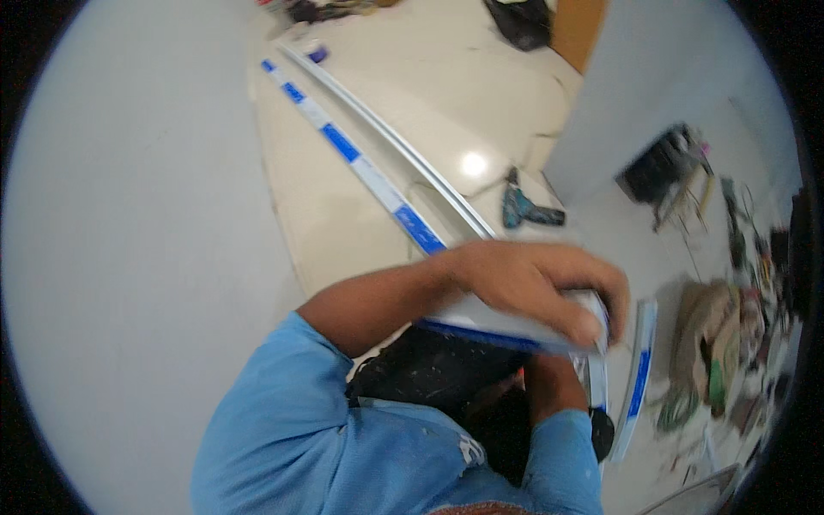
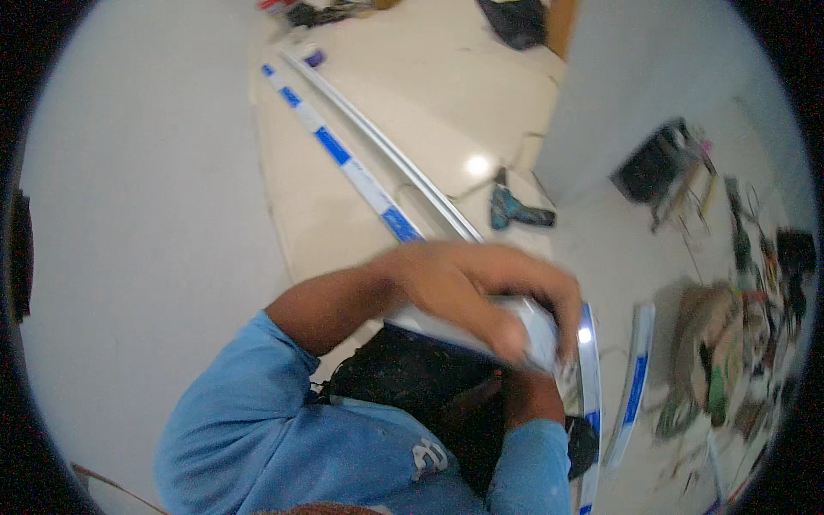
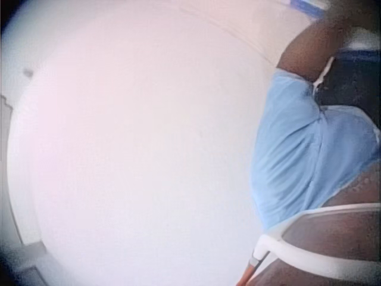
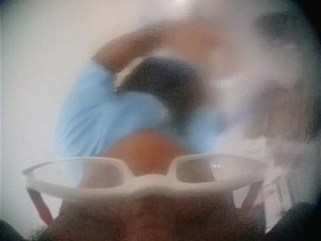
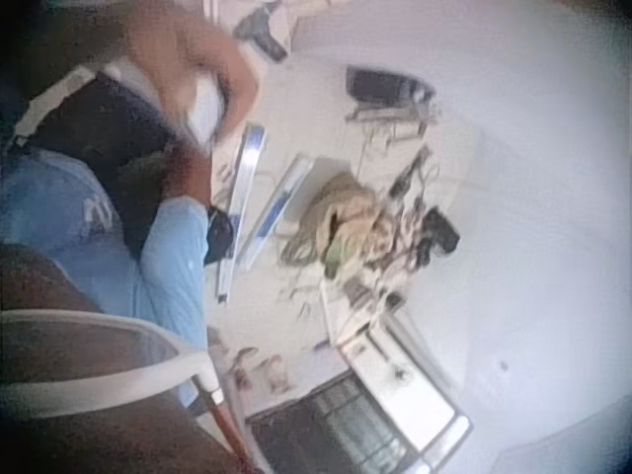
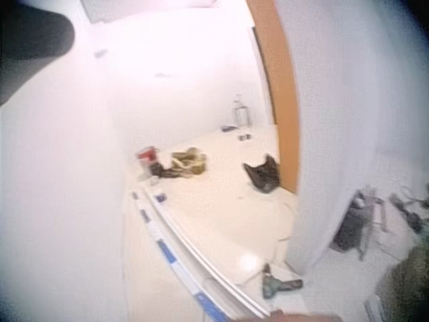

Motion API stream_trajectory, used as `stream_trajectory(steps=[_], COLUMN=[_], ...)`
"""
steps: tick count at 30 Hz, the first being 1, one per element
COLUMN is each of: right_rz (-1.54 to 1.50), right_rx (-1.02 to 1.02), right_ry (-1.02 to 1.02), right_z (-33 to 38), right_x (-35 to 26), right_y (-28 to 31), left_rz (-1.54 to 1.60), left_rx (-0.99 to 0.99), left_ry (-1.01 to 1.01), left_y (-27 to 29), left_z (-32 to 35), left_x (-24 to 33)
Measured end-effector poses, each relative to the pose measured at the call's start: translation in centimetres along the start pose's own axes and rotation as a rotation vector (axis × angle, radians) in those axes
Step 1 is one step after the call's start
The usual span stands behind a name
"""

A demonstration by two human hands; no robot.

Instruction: The person sits on the floor and assembles a metal frame using various tools. They use a hammer to secure joints, a drill to create holes, and a grinder to smooth edges. The person handles multiple metal profiles and brackets, fitting them together to form a structure.

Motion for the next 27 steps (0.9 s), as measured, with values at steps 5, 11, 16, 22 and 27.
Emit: stream_trajectory(steps=[5, 11, 16, 22, 27], right_rz=[-0.005, 0.34, 0.469, 0.583, 0.492], right_rx=[0.201, 0.394, 0.587, 0.737, 0.809], right_ry=[0.276, 0.518, 0.687, 0.771, 0.831], right_z=[-1.1, -0.7, -0.1, -0.3, -0.3], right_x=[-10.5, -25.1, -33.2, -38.7, -40.6], right_y=[8.3, 20.2, 27.6, 31.6, 34.5], left_rz=[-0.117, -0.156, -0.143, -0.253, -0.313], left_rx=[0.263, 0.522, 0.614, 0.611, 0.627], left_ry=[-0.105, -0.028, -0.046, -0.136, -0.189], left_y=[7.5, 10.6, 10.2, 7.8, 5.8], left_z=[3.8, 7.2, 6.4, 4.8, 3.4], left_x=[3.2, 4.8, 5.1, 7.6, 8.0])
Point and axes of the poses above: each hand's wrist, its own z-axis away from the middle knuckle, its own y-axis out of the back of the hand, x = y × z, the point moved 10 cm from there along -z, towards the middle knuckle, and after that the axes turned 6 degrees about x, right-handed, at the moved point
